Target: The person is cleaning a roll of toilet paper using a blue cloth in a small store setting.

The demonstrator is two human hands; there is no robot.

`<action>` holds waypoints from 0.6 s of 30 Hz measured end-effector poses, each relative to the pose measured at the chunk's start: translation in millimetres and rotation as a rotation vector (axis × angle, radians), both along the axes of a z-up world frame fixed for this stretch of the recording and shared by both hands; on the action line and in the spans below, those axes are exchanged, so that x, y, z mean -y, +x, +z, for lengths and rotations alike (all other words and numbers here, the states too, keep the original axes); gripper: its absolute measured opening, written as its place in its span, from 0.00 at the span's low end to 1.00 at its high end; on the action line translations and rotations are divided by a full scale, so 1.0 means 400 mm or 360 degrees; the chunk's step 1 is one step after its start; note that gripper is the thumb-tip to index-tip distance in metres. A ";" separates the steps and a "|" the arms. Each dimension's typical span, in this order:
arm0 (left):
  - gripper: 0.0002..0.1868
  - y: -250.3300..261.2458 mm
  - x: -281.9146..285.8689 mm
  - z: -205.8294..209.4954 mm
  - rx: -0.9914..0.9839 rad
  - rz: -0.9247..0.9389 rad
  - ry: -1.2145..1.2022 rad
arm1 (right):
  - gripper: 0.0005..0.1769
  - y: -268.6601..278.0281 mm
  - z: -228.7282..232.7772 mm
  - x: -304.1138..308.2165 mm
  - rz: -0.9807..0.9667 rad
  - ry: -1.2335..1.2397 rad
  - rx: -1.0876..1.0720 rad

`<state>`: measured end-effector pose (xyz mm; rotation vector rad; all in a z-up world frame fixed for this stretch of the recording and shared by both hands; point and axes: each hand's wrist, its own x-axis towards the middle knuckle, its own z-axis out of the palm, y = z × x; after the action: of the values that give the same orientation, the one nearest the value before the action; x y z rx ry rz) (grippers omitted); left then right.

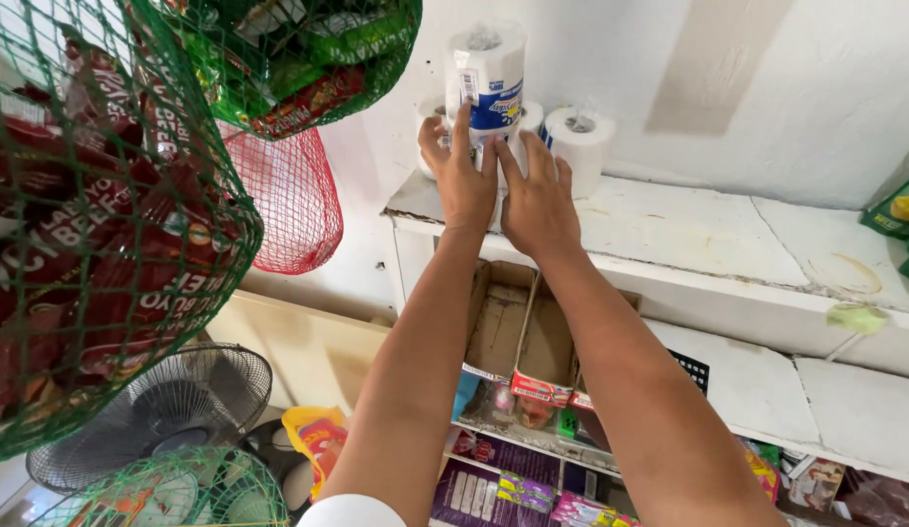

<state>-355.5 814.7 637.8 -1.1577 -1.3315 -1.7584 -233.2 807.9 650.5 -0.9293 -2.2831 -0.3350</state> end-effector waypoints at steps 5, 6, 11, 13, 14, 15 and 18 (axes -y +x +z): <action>0.35 -0.012 -0.044 -0.024 0.0027 0.0146 -0.0125 | 0.34 0.003 -0.020 -0.011 0.0016 0.0124 -0.0056; 0.34 -0.008 -0.039 -0.020 -0.0006 0.0185 -0.0187 | 0.34 0.004 -0.021 -0.009 0.0011 0.0133 -0.0058; 0.40 -0.005 -0.046 0.008 0.0084 0.0116 -0.0320 | 0.33 0.010 -0.029 -0.005 -0.0058 0.0077 -0.0042; 0.49 -0.028 -0.065 0.037 0.0197 0.0125 -0.0370 | 0.25 0.007 -0.016 -0.001 -0.0035 0.0121 0.0019; 0.49 -0.036 -0.077 0.041 0.0191 0.0122 -0.0357 | 0.25 0.007 -0.012 0.012 -0.0039 0.0133 0.0012; 0.45 -0.040 -0.092 0.047 0.0261 0.0188 -0.0514 | 0.25 0.011 -0.006 0.022 -0.0064 0.0117 0.0030; 0.39 -0.043 -0.115 0.053 0.0376 0.0266 -0.0723 | 0.23 0.017 -0.007 0.037 -0.0096 0.0106 0.0063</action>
<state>-372.8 860.8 658.9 -1.0487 -1.9845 -1.5502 -226.5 793.0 647.6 -0.9667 -2.2682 -0.4567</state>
